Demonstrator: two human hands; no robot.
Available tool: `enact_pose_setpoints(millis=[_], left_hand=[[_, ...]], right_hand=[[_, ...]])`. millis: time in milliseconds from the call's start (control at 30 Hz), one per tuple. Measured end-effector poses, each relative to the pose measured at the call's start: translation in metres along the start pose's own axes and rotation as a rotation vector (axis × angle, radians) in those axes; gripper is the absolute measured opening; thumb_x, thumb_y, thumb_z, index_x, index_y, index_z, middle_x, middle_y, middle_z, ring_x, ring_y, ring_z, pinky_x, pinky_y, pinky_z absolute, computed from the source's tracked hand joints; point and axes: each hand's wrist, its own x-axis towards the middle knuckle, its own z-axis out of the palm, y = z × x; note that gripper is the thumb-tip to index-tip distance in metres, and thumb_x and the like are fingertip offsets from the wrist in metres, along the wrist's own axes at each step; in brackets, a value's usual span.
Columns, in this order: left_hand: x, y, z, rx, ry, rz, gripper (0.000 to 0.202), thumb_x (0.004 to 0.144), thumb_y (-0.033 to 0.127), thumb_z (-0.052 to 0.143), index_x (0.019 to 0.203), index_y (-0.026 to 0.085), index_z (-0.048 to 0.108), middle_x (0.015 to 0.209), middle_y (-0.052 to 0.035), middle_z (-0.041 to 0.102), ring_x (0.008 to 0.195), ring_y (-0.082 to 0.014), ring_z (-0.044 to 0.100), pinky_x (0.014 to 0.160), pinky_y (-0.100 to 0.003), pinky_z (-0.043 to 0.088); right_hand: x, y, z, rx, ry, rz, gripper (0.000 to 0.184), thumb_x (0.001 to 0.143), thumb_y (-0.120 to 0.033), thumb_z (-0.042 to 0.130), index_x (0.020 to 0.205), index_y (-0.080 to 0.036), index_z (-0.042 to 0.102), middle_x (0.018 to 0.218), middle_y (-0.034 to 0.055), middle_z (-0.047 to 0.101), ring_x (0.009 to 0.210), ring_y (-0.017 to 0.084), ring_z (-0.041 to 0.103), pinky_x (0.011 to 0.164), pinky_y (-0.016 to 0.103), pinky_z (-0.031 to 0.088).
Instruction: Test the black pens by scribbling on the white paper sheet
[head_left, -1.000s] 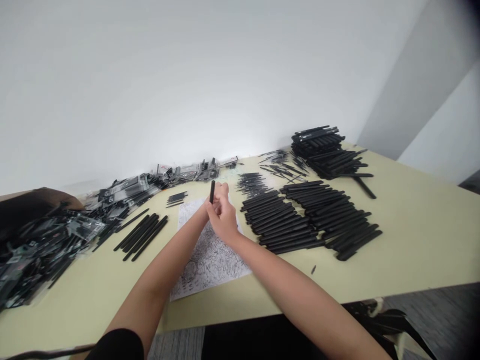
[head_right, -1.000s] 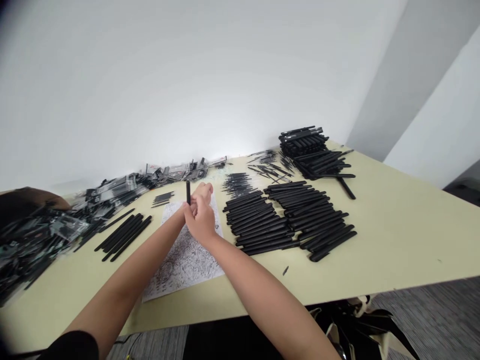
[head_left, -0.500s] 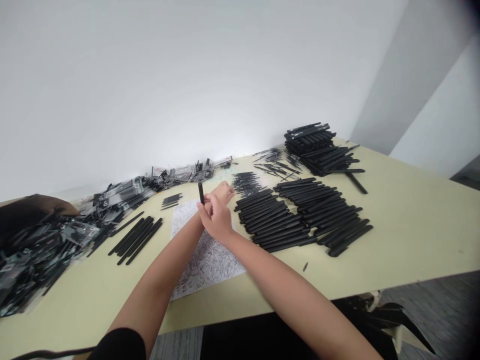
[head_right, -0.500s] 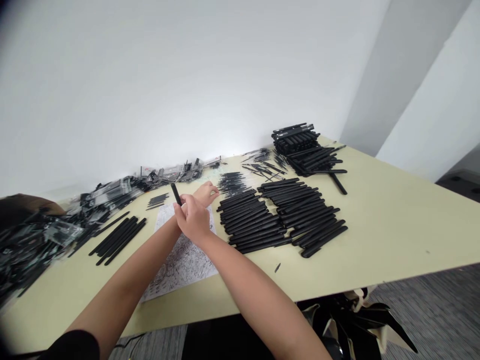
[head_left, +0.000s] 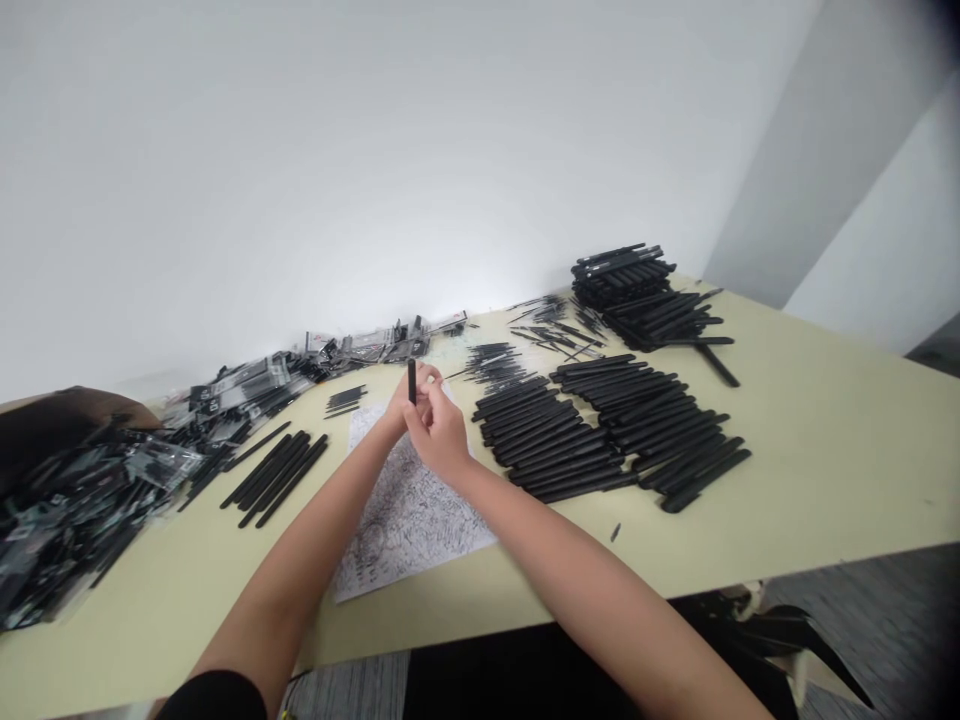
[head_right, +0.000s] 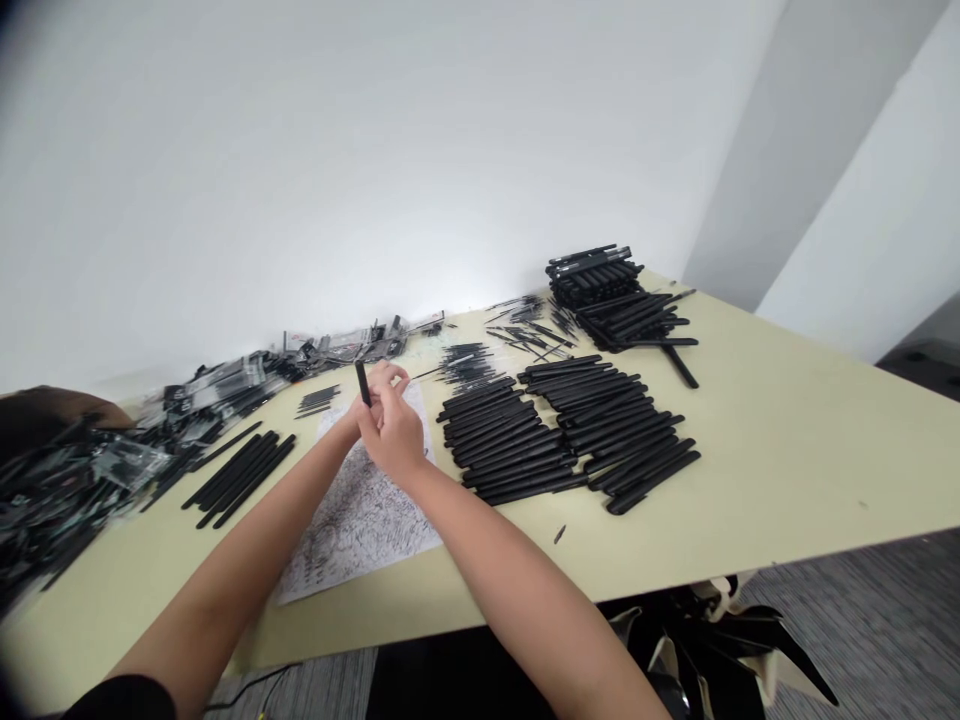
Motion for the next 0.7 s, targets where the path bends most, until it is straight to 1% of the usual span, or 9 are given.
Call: enact_pose_setpoints(millis=[67,133,167,233,333,400,500,600,700], left_hand=[[-0.003,-0.011,-0.018,0.017,0.011,-0.013,0.006,0.079,0.020,0.052,0.078,0.019,0.058,0.084,-0.0057,0.055,0.084,-0.0213,0.053,0.079,-0.035,0.046],[-0.017,-0.020,-0.032,0.040,0.048,-0.045,0.008,0.080,0.022,0.051,0.080,0.018,0.059,0.083,-0.0063,0.055,0.082,-0.0215,0.053,0.079,-0.036,0.046],[-0.027,-0.024,-0.038,0.048,0.070,-0.064,0.010,0.082,0.023,0.050,0.082,0.018,0.059,0.084,-0.0064,0.055,0.079,-0.0207,0.053,0.077,-0.036,0.046],[-0.048,-0.033,-0.048,0.052,0.129,-0.101,0.013,0.084,0.026,0.050,0.082,0.018,0.060,0.082,-0.0053,0.055,0.071,-0.0175,0.051,0.074,-0.034,0.045],[-0.076,-0.044,-0.059,0.034,0.173,-0.128,0.014,0.085,0.028,0.051,0.082,0.018,0.060,0.079,-0.0037,0.053,0.063,-0.0151,0.047,0.068,-0.032,0.044],[-0.087,-0.049,-0.063,0.019,0.197,-0.133,0.014,0.085,0.028,0.051,0.082,0.019,0.060,0.077,-0.0027,0.052,0.063,-0.0150,0.046,0.067,-0.031,0.043],[-0.096,-0.050,-0.062,0.005,0.214,-0.127,0.012,0.086,0.028,0.051,0.082,0.020,0.059,0.075,-0.0017,0.051,0.064,-0.0155,0.046,0.066,-0.030,0.043],[-0.099,-0.044,-0.057,-0.002,0.192,-0.104,0.012,0.088,0.025,0.049,0.082,0.020,0.058,0.075,-0.0019,0.050,0.066,-0.0157,0.046,0.066,-0.030,0.042],[-0.102,-0.039,-0.054,-0.026,0.170,-0.074,0.012,0.089,0.023,0.047,0.083,0.020,0.057,0.078,-0.0027,0.051,0.066,-0.0156,0.047,0.066,-0.030,0.043]], right_hand=[[0.000,0.001,0.001,0.086,0.012,0.037,0.028,0.090,-0.042,0.049,0.105,-0.021,0.059,0.079,0.0012,0.066,0.054,0.013,0.052,0.054,0.025,0.040],[0.001,0.002,0.003,0.168,0.033,0.067,0.026,0.089,-0.041,0.050,0.104,-0.021,0.058,0.090,0.0014,0.068,0.052,0.011,0.050,0.054,0.024,0.040],[0.001,0.003,0.004,0.197,0.045,0.088,0.026,0.088,-0.041,0.051,0.103,-0.021,0.058,0.093,0.0012,0.068,0.052,0.010,0.049,0.054,0.024,0.040],[0.001,0.005,0.006,0.226,0.073,0.138,0.025,0.087,-0.041,0.053,0.100,-0.021,0.058,0.092,0.0006,0.067,0.050,0.009,0.047,0.053,0.023,0.039],[0.001,0.010,0.008,0.240,0.137,0.200,0.025,0.086,-0.041,0.053,0.098,-0.019,0.059,0.089,0.0012,0.067,0.050,0.008,0.047,0.054,0.023,0.040],[0.002,0.013,0.009,0.250,0.190,0.239,0.026,0.086,-0.042,0.054,0.098,-0.019,0.058,0.090,0.0023,0.067,0.053,0.009,0.049,0.056,0.023,0.041],[0.004,0.016,0.009,0.297,0.245,0.326,0.028,0.085,-0.045,0.055,0.095,-0.019,0.055,0.091,0.0033,0.066,0.055,0.009,0.051,0.053,0.022,0.041],[0.005,0.016,0.008,0.400,0.268,0.406,0.029,0.083,-0.047,0.058,0.091,-0.020,0.050,0.089,0.0010,0.064,0.047,0.006,0.047,0.044,0.020,0.038],[0.006,0.015,0.008,0.522,0.306,0.453,0.030,0.081,-0.047,0.061,0.090,-0.022,0.047,0.091,-0.0017,0.063,0.038,0.004,0.043,0.035,0.020,0.033]])
